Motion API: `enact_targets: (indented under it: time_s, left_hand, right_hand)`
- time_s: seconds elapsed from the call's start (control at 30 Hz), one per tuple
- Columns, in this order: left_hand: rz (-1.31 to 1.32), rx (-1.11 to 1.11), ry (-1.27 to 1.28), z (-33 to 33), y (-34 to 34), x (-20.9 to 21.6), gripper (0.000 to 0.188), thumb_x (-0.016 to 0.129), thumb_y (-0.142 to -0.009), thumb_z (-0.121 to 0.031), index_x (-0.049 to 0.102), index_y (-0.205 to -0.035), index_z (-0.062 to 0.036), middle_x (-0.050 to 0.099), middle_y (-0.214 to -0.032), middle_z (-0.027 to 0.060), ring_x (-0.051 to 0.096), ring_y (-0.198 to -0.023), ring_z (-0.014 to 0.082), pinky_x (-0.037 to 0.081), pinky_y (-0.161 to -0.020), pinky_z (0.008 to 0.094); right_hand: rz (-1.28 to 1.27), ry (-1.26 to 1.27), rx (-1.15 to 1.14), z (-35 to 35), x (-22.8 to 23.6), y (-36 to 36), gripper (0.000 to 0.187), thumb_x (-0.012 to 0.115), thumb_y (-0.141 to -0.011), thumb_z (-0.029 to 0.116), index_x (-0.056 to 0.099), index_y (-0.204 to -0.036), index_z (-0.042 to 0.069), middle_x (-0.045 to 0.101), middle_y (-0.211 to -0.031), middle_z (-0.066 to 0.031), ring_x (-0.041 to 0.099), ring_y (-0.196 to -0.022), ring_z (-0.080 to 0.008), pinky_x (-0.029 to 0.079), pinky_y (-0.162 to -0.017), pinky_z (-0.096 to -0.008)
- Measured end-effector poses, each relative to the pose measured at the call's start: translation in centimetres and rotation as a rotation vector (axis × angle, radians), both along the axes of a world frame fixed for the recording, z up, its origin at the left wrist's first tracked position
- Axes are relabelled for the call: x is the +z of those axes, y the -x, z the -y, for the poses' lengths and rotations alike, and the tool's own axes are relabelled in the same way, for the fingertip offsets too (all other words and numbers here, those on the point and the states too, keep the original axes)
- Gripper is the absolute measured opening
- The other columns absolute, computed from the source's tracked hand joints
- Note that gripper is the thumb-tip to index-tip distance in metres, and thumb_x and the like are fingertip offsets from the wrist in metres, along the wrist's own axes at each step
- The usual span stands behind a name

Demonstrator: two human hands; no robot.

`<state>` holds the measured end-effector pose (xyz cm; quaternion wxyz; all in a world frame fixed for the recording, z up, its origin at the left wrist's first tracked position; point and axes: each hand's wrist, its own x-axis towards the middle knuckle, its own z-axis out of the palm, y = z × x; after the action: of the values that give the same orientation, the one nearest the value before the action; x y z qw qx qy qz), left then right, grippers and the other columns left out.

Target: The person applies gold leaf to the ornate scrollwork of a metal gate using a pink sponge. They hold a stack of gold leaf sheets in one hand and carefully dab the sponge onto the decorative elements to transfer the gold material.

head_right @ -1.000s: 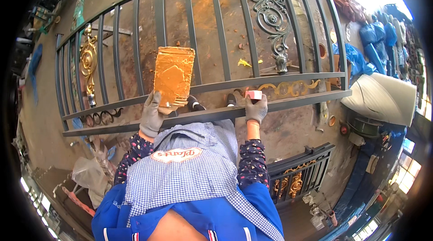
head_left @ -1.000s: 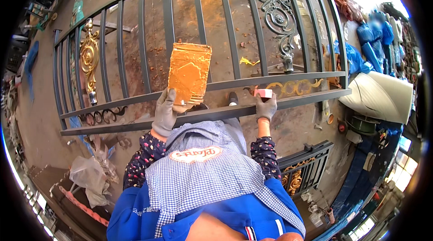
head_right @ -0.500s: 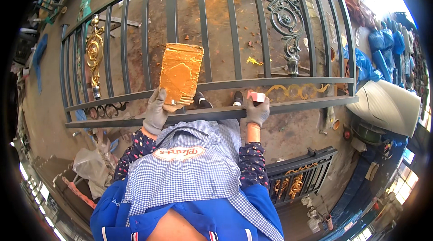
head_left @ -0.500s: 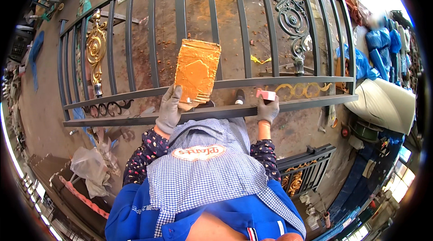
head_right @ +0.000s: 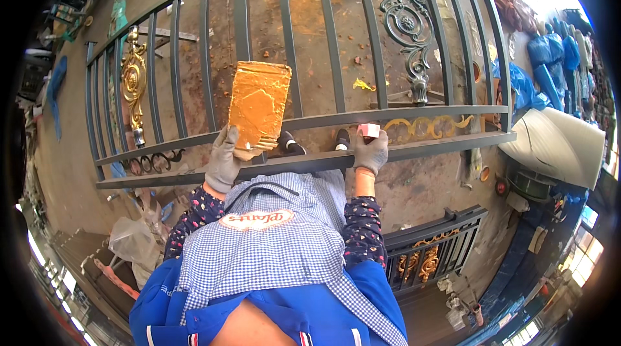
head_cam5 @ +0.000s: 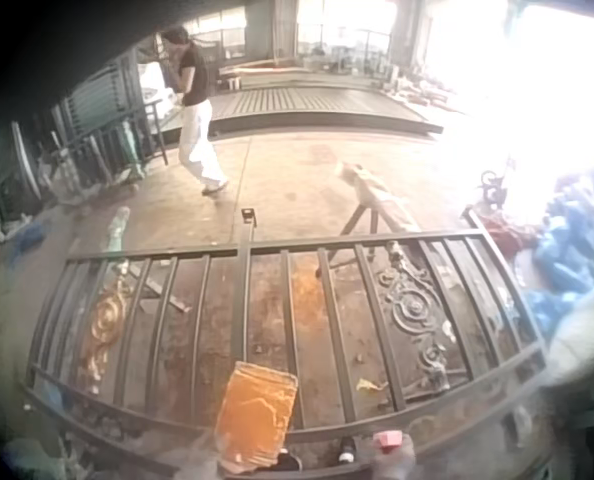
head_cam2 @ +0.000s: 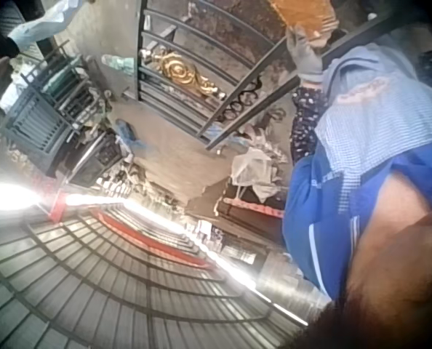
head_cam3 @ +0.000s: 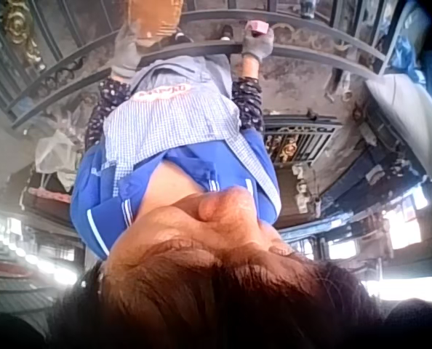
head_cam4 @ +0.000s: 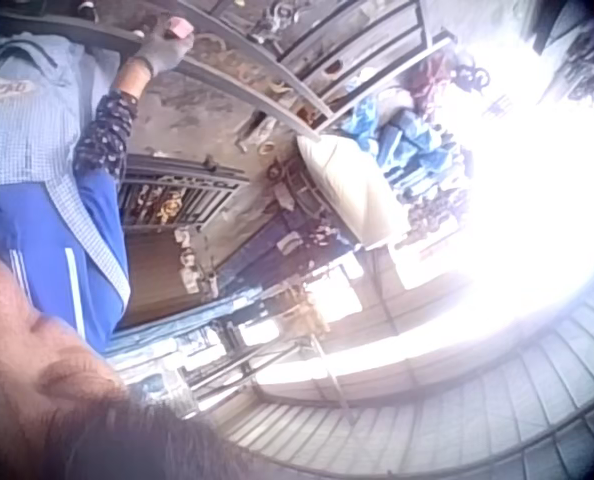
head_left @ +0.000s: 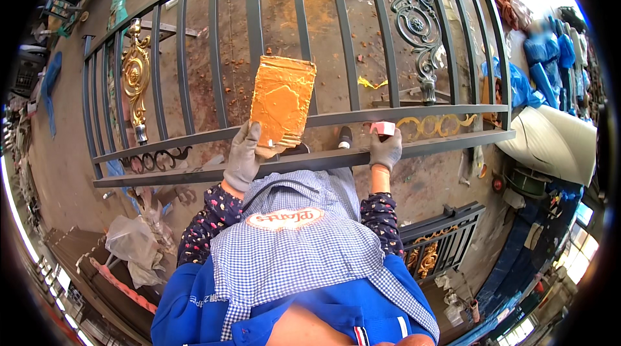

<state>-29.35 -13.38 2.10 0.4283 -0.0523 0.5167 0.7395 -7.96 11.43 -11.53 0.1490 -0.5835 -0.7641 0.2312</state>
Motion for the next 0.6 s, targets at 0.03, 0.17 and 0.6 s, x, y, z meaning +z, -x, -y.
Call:
enact_targets:
  time_s: [0.03,0.17,0.6]
  left_hand:
    - [0.008,0.0,0.003,0.0,0.0,0.1,0.051,0.062,-0.101,-0.036,0.053,-0.136,-0.0001,0.064,-0.13,0.0117,0.065,-0.116,0.0228,0.054,-0.098,0.0354]
    - [0.019,0.001,-0.021,0.2,-0.2,-0.5,0.051,0.062,-0.101,-0.036,0.053,-0.136,-0.0004,0.064,-0.13,0.0122,0.065,-0.117,0.0246,0.055,-0.099,0.0365]
    - [-0.021,0.043,0.005,0.9,-0.3,-1.7,0.051,0.062,-0.1,-0.037,0.053,-0.135,-0.0009,0.064,-0.129,0.0117,0.065,-0.115,0.0236,0.055,-0.098,0.0371]
  right_hand:
    - [0.024,0.02,-0.014,-0.1,0.0,0.1,0.039,0.081,-0.077,0.033,0.061,-0.101,0.009,0.066,-0.094,-0.014,0.068,-0.086,-0.0362,0.054,-0.075,-0.0457]
    - [0.085,0.08,0.098,1.0,-0.2,1.3,0.042,0.08,-0.077,0.038,0.06,-0.1,0.009,0.066,-0.097,-0.0141,0.068,-0.09,-0.0368,0.054,-0.076,-0.0464]
    - [0.096,0.115,0.041,-2.7,-0.3,-1.8,0.042,0.081,-0.076,0.034,0.06,-0.103,0.008,0.069,-0.096,-0.0155,0.069,-0.087,-0.0366,0.053,-0.076,-0.0457]
